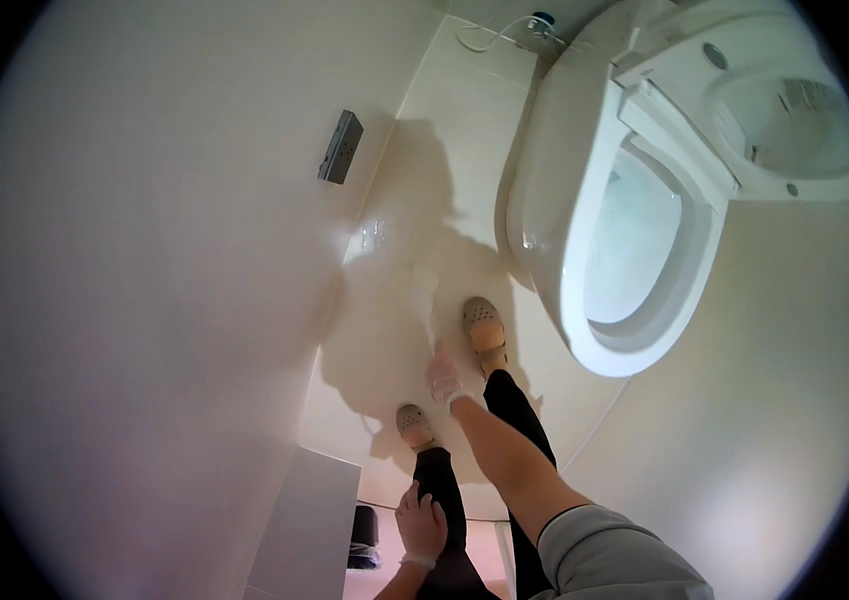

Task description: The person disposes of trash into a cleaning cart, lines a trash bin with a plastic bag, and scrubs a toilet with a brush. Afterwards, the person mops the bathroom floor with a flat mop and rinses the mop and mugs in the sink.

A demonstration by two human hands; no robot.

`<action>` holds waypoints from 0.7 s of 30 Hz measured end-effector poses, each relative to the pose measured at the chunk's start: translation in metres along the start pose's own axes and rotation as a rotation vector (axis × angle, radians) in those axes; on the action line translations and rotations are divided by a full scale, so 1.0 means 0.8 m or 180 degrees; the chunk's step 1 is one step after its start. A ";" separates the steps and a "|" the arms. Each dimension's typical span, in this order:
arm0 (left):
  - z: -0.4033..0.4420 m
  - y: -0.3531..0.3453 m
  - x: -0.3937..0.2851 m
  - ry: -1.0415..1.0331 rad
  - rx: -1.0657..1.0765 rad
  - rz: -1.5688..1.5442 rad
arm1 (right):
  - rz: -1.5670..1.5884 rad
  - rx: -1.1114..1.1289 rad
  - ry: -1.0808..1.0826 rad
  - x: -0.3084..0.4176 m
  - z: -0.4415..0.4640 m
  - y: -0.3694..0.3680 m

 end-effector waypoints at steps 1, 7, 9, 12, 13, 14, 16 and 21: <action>0.003 0.000 0.009 0.0023 0.0046 0.0042 | 0.0043 -0.0010 0.0014 -0.007 -0.018 -0.024; -0.052 0.007 0.094 0.0016 -0.0014 0.0337 | 0.2715 0.1641 -0.0628 0.045 -0.191 0.186; -0.088 0.029 0.099 0.0054 -0.0049 0.0297 | 0.3644 0.1457 -0.0159 0.030 -0.247 0.270; -0.127 0.076 0.105 0.0153 -0.0193 0.0298 | 0.4403 0.0846 -0.0116 -0.025 -0.321 0.411; -0.142 0.089 0.108 0.0177 -0.0328 0.0318 | 0.4628 0.0180 0.0225 -0.053 -0.323 0.455; -0.156 0.102 0.115 0.0166 -0.0362 0.0307 | 0.4453 -0.0023 0.0193 -0.077 -0.330 0.490; -0.173 0.110 0.121 -0.0012 -0.0162 0.0580 | 0.4258 -0.0198 0.0201 -0.106 -0.311 0.543; -0.239 0.166 0.073 0.0825 -0.0627 0.0037 | 0.1424 -0.0212 -0.0332 -0.213 -0.062 0.509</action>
Point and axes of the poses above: each hand's wrist, its own z-axis towards the middle knuckle, its own y-axis out of the back of the hand, x = y × z, the point moved 9 cm from there along z, towards the middle knuckle, and after that the axes turned 1 degree about z, right-handed, at the moved point
